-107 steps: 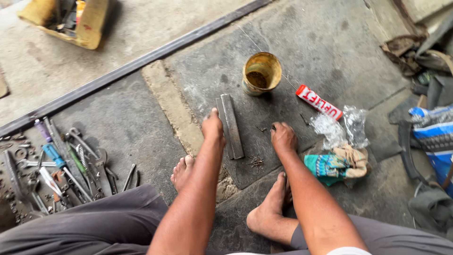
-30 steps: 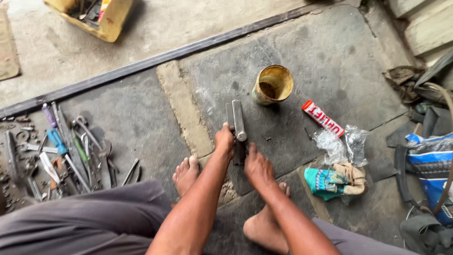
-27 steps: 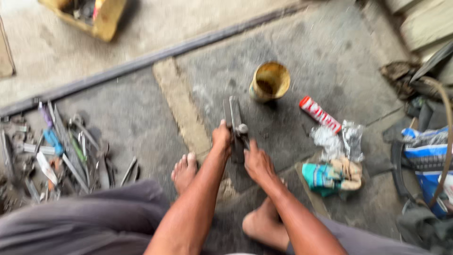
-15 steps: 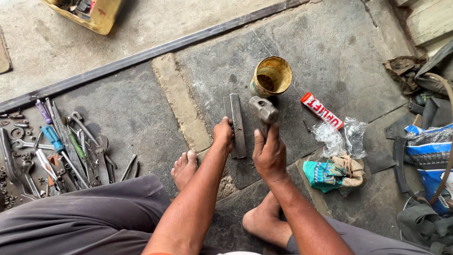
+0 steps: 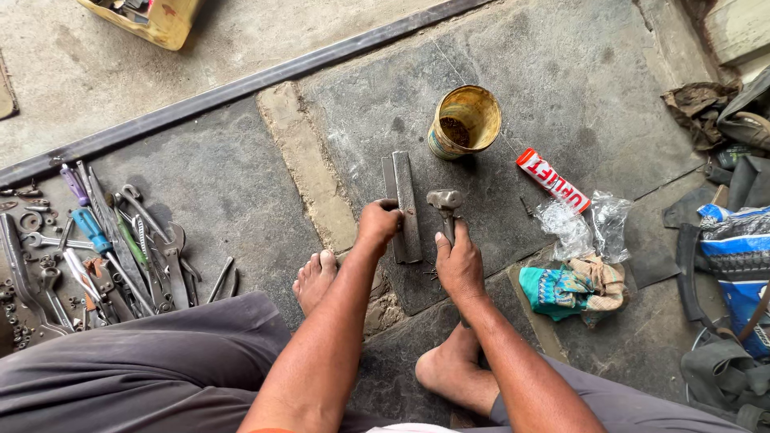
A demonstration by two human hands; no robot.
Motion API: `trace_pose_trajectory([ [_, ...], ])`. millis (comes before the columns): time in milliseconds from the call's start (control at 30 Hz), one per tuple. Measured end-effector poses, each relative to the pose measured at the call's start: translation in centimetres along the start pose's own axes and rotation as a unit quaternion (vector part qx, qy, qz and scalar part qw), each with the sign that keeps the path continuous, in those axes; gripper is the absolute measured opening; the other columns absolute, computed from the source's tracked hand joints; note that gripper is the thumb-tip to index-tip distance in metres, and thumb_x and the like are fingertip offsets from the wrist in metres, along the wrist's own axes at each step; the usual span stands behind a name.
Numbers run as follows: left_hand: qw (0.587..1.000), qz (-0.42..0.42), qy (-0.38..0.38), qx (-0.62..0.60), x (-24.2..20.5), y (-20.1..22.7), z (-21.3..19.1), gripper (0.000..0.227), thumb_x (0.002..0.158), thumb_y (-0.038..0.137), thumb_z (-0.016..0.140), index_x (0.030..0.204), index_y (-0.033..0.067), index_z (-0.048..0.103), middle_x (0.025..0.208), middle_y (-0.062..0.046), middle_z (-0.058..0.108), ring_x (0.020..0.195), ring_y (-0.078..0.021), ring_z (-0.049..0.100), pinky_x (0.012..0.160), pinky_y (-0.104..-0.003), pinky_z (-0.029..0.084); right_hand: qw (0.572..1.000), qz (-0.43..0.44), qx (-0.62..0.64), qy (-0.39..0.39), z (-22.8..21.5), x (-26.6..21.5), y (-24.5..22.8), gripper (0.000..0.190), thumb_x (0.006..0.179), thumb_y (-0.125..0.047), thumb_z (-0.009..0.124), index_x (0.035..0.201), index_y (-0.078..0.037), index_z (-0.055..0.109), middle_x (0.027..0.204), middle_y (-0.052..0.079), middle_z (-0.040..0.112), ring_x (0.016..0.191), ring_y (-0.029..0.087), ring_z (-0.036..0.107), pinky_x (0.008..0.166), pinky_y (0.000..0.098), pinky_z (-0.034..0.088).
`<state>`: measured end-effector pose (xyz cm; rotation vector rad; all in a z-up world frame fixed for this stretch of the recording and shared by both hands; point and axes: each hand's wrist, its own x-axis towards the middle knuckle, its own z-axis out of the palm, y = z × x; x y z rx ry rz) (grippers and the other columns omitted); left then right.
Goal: The person sits on the floor and repeatedly hammers small nails into a metal bar using a hammer. They pick up nails from a pile, place them on the bar, and strike them with the hammer.
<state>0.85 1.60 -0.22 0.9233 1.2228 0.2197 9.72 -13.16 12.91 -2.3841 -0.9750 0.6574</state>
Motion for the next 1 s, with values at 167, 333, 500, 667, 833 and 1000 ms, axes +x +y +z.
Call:
trace_pose_trajectory([
  [167, 0.986, -0.049, -0.018, -0.156, 2.0, -1.1, -0.6, 0.021, 0.094, 0.005, 0.055, 0.11, 0.0004, 0.069, 0.083, -0.008, 0.068, 0.066, -0.0171, 0.063, 0.061, -0.032, 0.056, 1.0, -0.021, 0.016, -0.011, -1.3, -0.1, -2.4, 0.039, 0.1, -0.024, 0.056, 0.133, -0.004, 0.049, 0.086, 0.019, 0.072, 0.079, 0.036, 0.076, 0.064, 0.0467, 0.06],
  [333, 0.979, -0.081, 0.018, -0.187, 2.3, -1.7, 0.1, 0.031, 0.102, 0.027, 0.051, 0.096, 0.0024, 0.068, 0.079, -0.007, 0.068, 0.064, -0.0169, 0.062, 0.058, -0.03, 0.053, 0.977, -0.192, 0.036, 0.089, -1.6, -0.8, -3.6, 0.037, 0.106, -0.022, 0.054, 0.136, -0.001, 0.047, 0.095, 0.024, 0.071, 0.083, 0.041, 0.073, 0.063, 0.0491, 0.059],
  [500, 0.98, -0.086, 0.033, -0.174, 2.5, -1.8, 0.5, 0.043, 0.105, 0.04, 0.047, 0.088, 0.0045, 0.064, 0.074, -0.006, 0.062, 0.061, -0.0183, 0.057, 0.055, -0.033, 0.05, 0.981, -0.176, -0.04, 0.067, 1.4, -0.9, -0.8, 0.038, 0.107, -0.022, 0.048, 0.136, 0.003, 0.046, 0.095, 0.028, 0.068, 0.071, 0.043, 0.07, 0.055, 0.0503, 0.056],
  [667, 0.98, -0.058, 0.017, -0.19, 3.2, -1.3, 0.4, 0.04, 0.102, 0.037, 0.054, 0.087, 0.0024, 0.066, 0.07, -0.008, 0.063, 0.055, -0.0197, 0.058, 0.052, -0.034, 0.049, 0.982, -0.086, -0.165, -0.035, 4.2, 1.7, 2.4, 0.05, 0.1, -0.025, 0.054, 0.138, 0.006, 0.046, 0.09, 0.033, 0.069, 0.079, 0.05, 0.069, 0.068, 0.0573, 0.056],
  [833, 0.993, -0.025, 0.022, -0.114, 2.0, -1.1, 0.4, 0.026, 0.091, 0.024, 0.074, 0.094, -0.0016, 0.072, 0.078, -0.009, 0.071, 0.06, -0.0172, 0.063, 0.053, -0.034, 0.049, 0.998, 0.037, -0.026, -0.046, 3.2, 2.3, 3.7, 0.04, 0.098, -0.03, 0.061, 0.128, -0.006, 0.052, 0.097, 0.028, 0.069, 0.089, 0.048, 0.068, 0.076, 0.0578, 0.054],
  [1000, 0.997, 0.018, 0.078, 0.011, 0.8, -0.8, 1.0, 0.033, 0.078, 0.02, 0.087, 0.097, -0.0031, 0.073, 0.084, -0.01, 0.075, 0.066, -0.0162, 0.066, 0.058, -0.032, 0.053, 0.976, 0.202, 0.047, -0.072, 2.0, 1.4, 3.6, 0.03, 0.101, -0.032, 0.055, 0.12, -0.008, 0.052, 0.091, 0.019, 0.07, 0.081, 0.039, 0.075, 0.073, 0.0545, 0.059],
])
